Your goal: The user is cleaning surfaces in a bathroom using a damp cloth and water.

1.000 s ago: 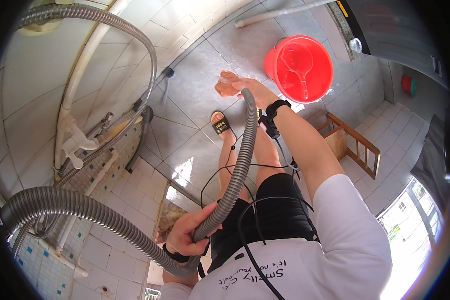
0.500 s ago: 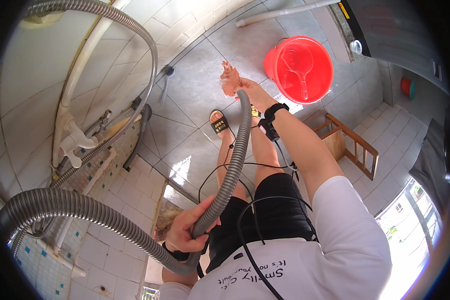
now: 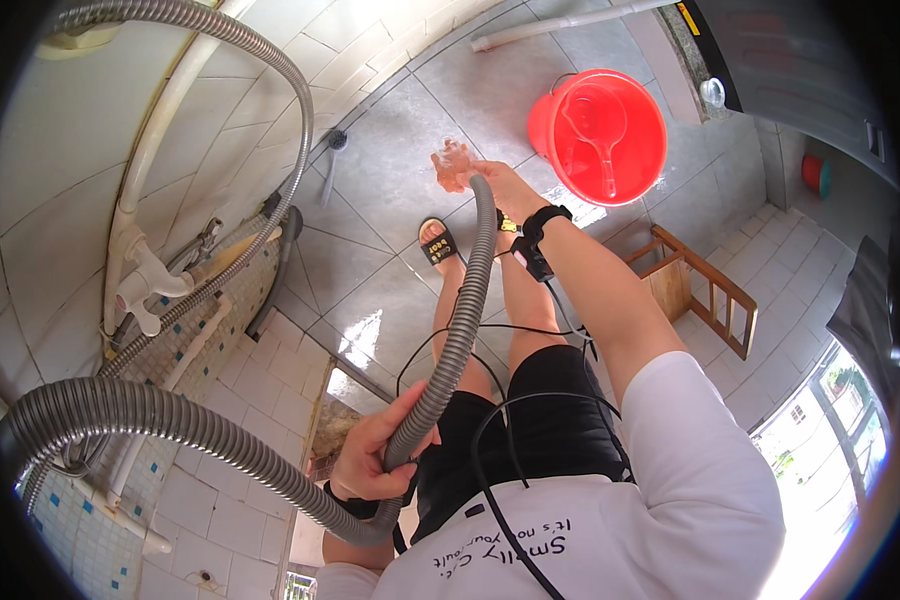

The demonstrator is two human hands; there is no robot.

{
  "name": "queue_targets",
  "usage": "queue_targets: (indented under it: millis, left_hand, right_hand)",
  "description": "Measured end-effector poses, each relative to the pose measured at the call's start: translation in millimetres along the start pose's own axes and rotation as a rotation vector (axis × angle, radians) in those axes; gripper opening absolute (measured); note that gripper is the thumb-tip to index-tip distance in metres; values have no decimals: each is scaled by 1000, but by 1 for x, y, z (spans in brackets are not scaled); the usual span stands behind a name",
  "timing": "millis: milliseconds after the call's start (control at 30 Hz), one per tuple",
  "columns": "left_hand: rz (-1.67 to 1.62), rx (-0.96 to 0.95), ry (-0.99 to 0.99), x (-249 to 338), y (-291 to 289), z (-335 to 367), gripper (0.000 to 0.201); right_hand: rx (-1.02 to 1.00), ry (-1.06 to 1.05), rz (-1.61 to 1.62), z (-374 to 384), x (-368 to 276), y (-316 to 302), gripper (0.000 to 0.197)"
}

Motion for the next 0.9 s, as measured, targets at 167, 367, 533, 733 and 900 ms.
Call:
queue_targets:
  millis: [167, 367, 533, 733, 900]
  left_hand:
    - [-7, 34, 4, 1, 0, 2, 83]
    - [-11, 55, 21, -3, -2, 3, 84]
    - [-96, 102, 15, -9, -9, 7, 87]
    - [-102, 285, -42, -26, -33, 40, 88]
    - [-197, 377, -51, -55, -61, 85, 69]
  right_hand:
    - [-57, 58, -1, -4, -8, 4, 24]
    - [-26, 33, -13, 2, -6, 1, 28]
    - [-55, -18, 120, 5, -6, 5, 26]
    - [269, -24, 109, -2, -8, -21, 7]
    - [69, -332, 119, -34, -50, -14, 4]
Point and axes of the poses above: each hand's wrist, its own z-axis towards the middle knuckle, its own y-axis out of the palm, x = y × z, the point moved 2 cm from there along z, towards the middle knuckle, and after that the axes turned 1 degree about -x, right-handed, at the moved point
